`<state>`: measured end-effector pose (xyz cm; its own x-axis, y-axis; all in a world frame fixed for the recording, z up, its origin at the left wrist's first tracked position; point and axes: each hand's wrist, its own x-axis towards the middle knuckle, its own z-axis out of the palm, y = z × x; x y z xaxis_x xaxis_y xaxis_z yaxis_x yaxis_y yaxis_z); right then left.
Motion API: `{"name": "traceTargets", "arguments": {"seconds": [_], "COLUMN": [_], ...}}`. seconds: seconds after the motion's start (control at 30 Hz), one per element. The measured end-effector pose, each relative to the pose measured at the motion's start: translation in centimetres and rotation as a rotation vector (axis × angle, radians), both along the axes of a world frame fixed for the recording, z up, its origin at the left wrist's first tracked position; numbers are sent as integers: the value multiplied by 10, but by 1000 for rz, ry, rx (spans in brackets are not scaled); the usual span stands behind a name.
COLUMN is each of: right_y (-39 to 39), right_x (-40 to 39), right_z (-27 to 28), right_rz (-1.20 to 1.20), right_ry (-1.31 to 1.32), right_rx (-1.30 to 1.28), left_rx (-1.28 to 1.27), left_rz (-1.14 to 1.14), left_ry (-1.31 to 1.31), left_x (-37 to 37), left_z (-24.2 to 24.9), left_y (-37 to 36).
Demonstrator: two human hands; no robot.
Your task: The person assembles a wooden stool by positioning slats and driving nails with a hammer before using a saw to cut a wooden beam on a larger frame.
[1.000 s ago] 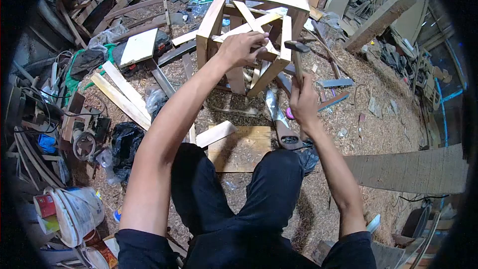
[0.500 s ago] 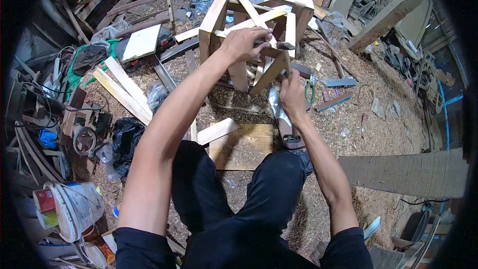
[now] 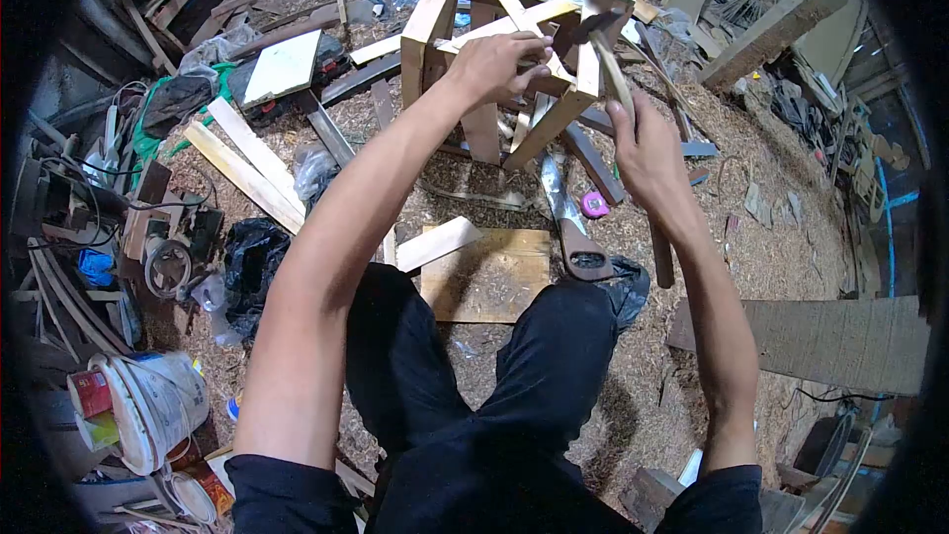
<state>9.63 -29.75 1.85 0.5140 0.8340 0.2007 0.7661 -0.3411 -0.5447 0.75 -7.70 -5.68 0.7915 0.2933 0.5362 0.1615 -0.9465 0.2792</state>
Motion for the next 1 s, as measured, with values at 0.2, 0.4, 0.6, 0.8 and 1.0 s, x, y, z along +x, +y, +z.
{"name": "traceTargets", "arguments": {"seconds": [0.2, 0.4, 0.6, 0.8, 1.0], "right_y": [11, 9, 10, 9, 9], "right_x": [3, -4, -5, 0, -2], "right_z": [-15, -16, -4, -17, -23], "right_rz": [-40, -31, -58, 3, -32], "right_ry": [-26, -12, 18, -68, -52], "right_rx": [-203, -111, -53, -134, -65], "left_rx": [6, 22, 15, 43, 34], "left_rz": [-21, 10, 9, -20, 9], "left_ry": [-37, -16, -35, -78, -23], "left_x": [0, -1, 1, 1, 1], "left_z": [0, 1, -3, -4, -3], "left_y": [0, -2, 0, 1, 1]}}
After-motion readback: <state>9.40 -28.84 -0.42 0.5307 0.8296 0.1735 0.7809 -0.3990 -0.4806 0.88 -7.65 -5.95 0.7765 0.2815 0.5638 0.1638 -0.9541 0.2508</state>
